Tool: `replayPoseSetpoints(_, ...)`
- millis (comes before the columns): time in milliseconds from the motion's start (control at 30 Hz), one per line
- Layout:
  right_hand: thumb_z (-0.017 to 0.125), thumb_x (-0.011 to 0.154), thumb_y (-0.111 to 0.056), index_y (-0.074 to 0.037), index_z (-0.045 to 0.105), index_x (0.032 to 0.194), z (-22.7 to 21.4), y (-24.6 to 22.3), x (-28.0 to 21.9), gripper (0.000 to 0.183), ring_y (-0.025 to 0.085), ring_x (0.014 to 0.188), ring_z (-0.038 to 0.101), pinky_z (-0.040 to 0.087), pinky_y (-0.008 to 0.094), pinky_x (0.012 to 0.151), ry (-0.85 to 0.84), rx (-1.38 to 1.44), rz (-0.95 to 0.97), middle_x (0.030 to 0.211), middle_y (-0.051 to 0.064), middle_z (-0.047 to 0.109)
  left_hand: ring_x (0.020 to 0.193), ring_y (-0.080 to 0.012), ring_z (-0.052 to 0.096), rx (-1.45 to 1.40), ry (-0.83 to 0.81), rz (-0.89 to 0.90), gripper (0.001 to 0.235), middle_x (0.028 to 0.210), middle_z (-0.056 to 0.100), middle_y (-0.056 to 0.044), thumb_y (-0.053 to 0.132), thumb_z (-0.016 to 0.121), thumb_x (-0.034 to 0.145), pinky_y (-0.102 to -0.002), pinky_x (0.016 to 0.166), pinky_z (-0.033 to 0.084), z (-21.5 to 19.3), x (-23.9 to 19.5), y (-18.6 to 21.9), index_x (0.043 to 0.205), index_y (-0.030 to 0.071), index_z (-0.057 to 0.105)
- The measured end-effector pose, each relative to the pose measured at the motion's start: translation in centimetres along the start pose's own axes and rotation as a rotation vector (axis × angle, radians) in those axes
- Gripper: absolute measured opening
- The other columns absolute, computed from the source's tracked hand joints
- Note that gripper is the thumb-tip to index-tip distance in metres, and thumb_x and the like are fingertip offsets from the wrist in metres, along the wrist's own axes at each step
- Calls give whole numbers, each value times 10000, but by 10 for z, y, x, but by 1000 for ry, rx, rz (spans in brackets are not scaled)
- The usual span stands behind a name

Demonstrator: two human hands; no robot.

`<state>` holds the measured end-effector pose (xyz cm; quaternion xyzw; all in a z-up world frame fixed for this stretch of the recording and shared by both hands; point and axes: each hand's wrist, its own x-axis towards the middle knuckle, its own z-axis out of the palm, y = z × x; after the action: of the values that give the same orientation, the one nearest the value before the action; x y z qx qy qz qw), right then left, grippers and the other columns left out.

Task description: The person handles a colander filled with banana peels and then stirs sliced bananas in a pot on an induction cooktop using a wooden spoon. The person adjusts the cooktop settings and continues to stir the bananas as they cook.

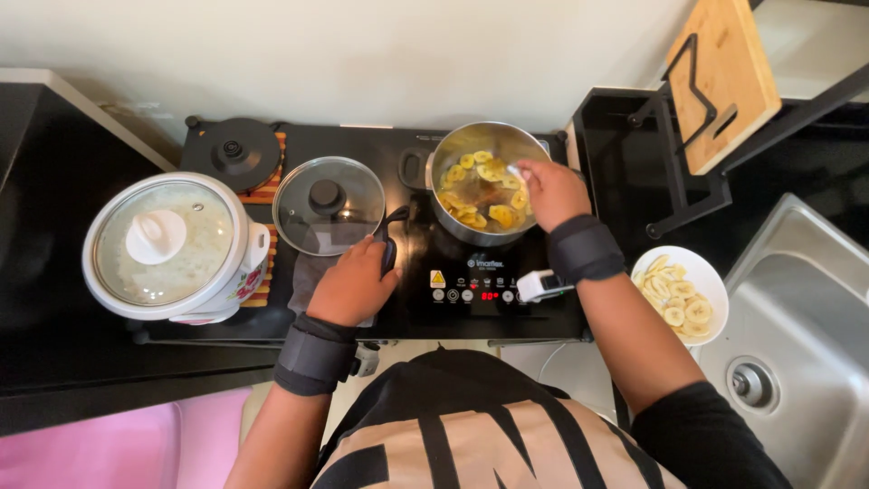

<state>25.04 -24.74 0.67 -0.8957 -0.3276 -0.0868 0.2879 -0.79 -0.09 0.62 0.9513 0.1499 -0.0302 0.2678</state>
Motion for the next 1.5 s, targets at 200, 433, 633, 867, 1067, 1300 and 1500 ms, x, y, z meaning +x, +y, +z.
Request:
replayPoseSetpoints(200,626,1008,-171,-112,766,1134,-5,-16,-5,198,378,936,701,554,458,838,-71,70,-2,1037,179,736,1347,-382,501,-10,7,-28,512,1516,493,-183,367,630,912,-523,1009,493,3,-3,-4,1305,48,554)
replayPoseSetpoints(433,609,987,-124,-130,767,1165,4,-13,15,238,378,954,696,546,475,823,-18,-45,-60,1053,166,743,1346,-407,498,5,37,-7,518,1501,496,-203,359,653,901,-527,1018,487,2,0,-3,1291,31,557)
replayPoseSetpoints(633,606,987,-125,-154,773,1145,-9,-23,8,231,369,939,700,550,471,831,-96,-77,-16,1050,157,746,1347,-409,491,0,50,-11,536,1494,497,-208,361,655,903,-531,1013,484,3,-2,-3,1306,25,548)
replayPoseSetpoints(867,588,972,-109,-118,760,1179,-18,-54,3,270,361,914,710,560,443,793,-90,58,-123,1092,163,745,1353,-399,494,-2,50,11,502,1492,502,-211,364,656,908,-520,1016,489,2,0,3,1282,41,569)
replayPoseSetpoints(1067,520,1033,-185,-75,692,1125,-17,-70,-19,224,275,911,783,580,386,782,-170,341,45,977,116,771,1344,-390,513,-14,31,47,471,1481,523,-204,366,651,920,-501,1029,487,-7,0,12,1245,33,582)
replayPoseSetpoints(1300,559,1044,-201,-93,745,1094,-15,-43,-23,221,369,845,712,548,456,731,-96,-32,52,1001,174,745,1307,-406,524,-33,106,166,580,1444,529,-247,349,673,902,-488,1011,490,-10,7,17,1331,-15,533)
replayPoseSetpoints(1500,561,1053,-122,-80,736,1143,-22,-30,-38,201,344,907,734,567,434,801,37,52,73,1011,163,756,1332,-409,522,81,7,126,574,1492,508,-213,375,677,911,-525,993,510,-15,30,17,1340,23,529)
